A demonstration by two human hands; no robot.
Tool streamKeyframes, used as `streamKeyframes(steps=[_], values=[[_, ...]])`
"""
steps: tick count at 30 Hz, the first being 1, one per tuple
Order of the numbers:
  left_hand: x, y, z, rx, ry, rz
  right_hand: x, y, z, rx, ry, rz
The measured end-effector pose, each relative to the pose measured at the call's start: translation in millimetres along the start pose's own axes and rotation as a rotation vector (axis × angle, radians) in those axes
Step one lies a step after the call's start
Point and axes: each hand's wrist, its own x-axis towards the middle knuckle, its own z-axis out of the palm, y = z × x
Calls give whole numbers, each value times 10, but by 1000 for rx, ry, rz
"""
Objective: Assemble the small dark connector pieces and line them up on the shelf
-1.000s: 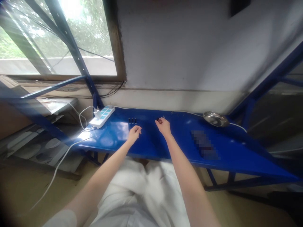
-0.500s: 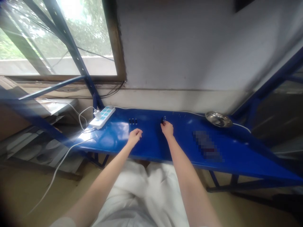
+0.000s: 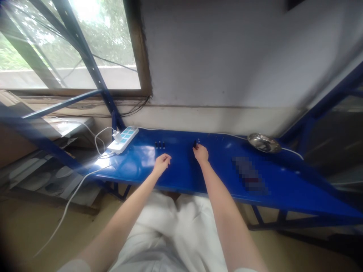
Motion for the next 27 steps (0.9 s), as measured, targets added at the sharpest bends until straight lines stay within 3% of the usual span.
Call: streamKeyframes(steps=[5, 14, 27], values=[[0, 12, -2, 5, -4, -6, 76, 59, -12, -11, -60, 44], [-18, 38, -8, 1, -3, -27, 66, 97, -50, 3, -5, 121], [-13, 28, -8, 3, -2, -19, 88, 98, -48, 28, 19, 110]])
